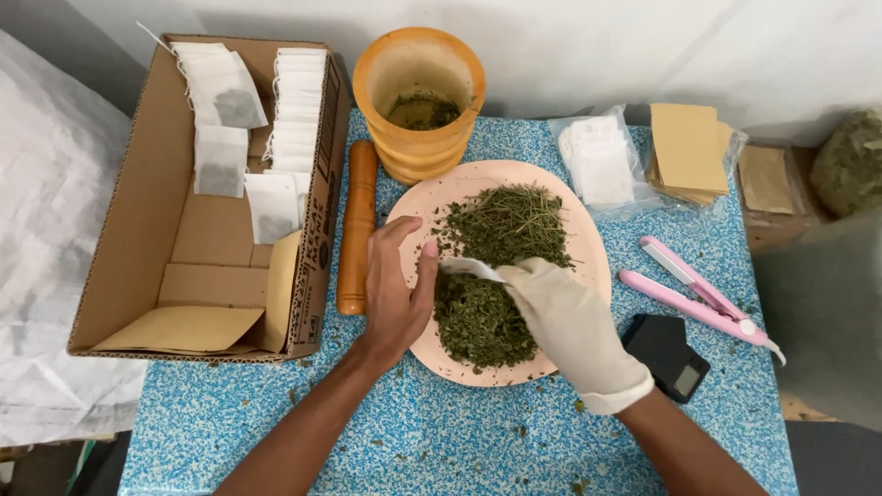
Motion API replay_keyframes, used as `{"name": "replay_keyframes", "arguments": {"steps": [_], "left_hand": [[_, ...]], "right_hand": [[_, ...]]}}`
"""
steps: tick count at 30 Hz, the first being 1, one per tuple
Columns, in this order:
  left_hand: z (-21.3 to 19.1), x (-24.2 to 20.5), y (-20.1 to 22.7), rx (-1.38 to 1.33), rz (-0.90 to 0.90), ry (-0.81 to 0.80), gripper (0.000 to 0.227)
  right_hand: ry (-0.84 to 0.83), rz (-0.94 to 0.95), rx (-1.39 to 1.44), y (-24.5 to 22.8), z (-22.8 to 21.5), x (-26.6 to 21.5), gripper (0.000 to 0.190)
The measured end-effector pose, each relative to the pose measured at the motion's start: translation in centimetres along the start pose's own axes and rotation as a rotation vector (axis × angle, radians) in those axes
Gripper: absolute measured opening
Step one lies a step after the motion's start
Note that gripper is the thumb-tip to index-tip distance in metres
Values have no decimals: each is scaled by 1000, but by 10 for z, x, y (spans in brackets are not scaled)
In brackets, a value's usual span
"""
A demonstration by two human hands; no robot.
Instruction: Grinding dried tea leaves using a mortar and pestle and then filling individual tea bags with the ground leaves using a spoon.
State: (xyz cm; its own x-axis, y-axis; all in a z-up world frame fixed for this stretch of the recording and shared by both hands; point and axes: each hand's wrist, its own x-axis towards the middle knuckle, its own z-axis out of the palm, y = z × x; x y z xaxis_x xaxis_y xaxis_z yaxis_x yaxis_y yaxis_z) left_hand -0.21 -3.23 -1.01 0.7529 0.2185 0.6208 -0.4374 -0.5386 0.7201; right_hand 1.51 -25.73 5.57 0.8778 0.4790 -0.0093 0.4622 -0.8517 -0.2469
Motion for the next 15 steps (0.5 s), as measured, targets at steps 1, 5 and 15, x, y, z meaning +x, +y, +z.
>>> {"name": "replay_keyframes", "arguments": {"steps": [1,5,15], "left_hand": [[0,0,1,1,-1,-3,29],[-2,1,1,-7,-8,2,28],[-9,-1,12,-15,-183,-91,41]], "right_hand": [[-1,2,3,-1,-6,-1,23],[16,41,112,2,-39,-4,23],[-71,-81,250,49,-66,-41,25]]}}
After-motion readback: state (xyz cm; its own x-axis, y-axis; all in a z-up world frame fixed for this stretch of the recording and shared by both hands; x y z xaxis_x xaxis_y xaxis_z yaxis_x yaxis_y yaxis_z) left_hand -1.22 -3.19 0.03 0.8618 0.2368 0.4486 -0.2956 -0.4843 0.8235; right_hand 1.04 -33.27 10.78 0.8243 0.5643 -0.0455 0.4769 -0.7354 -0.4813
